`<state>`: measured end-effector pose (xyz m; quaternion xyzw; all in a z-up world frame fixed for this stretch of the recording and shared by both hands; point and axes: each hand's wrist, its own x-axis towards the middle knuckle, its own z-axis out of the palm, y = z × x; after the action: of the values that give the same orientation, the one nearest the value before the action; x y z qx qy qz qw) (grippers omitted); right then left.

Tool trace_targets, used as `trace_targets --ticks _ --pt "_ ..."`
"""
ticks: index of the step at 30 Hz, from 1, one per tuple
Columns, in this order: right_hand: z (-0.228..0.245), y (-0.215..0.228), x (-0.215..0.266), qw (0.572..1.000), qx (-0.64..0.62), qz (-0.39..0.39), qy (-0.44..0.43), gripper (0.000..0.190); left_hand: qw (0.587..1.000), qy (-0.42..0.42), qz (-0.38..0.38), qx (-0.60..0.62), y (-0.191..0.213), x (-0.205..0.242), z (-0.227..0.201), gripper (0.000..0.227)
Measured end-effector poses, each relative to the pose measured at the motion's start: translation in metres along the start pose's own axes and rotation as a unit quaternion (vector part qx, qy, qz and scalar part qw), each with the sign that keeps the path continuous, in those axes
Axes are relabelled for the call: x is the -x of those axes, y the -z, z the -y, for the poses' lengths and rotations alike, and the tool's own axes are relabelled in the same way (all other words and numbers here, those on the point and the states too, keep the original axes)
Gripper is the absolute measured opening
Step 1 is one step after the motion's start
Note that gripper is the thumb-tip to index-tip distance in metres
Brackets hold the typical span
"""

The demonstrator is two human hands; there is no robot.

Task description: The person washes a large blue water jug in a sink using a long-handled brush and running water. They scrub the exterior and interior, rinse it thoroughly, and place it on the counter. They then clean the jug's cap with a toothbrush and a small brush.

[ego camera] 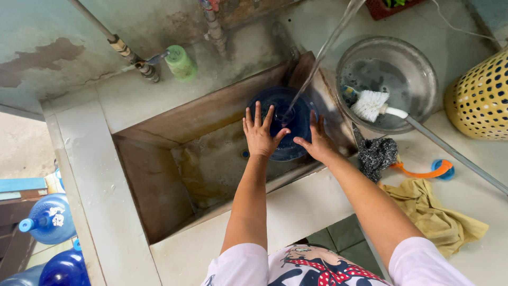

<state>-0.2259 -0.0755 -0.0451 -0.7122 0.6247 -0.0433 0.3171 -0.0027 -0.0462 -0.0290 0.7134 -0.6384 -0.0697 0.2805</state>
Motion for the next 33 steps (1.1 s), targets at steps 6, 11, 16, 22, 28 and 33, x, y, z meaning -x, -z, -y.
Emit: trace_targets --ticks 6,11,16,22,28,33 --pt "0.008 -0.004 -0.002 0.999 0.010 -0.027 0.041 0.116 1.000 -0.001 -0.007 -0.007 0.003 -0.001 0.008 0.093" --pt "0.002 0.002 0.000 1.000 -0.005 -0.011 0.021 0.117 1.000 0.000 0.005 -0.017 -0.004 -0.002 0.002 0.094" --pt "0.006 -0.002 -0.005 1.000 -0.007 0.001 0.013 0.116 1.000 0.011 -0.001 -0.011 0.002 0.001 0.006 0.093" --pt "-0.017 -0.013 -0.010 0.997 -0.013 -0.041 0.065 0.118 1.000 0.012 -0.012 0.005 0.007 -0.001 -0.006 0.095" --pt "-0.020 -0.017 -0.015 0.993 -0.009 -0.051 0.104 0.119 0.970 0.071 -0.130 0.193 0.006 -0.017 -0.052 0.101" --pt "-0.006 -0.004 -0.011 0.997 0.025 -0.013 0.073 0.121 0.891 0.240 -0.088 0.375 0.013 -0.024 -0.080 0.065"
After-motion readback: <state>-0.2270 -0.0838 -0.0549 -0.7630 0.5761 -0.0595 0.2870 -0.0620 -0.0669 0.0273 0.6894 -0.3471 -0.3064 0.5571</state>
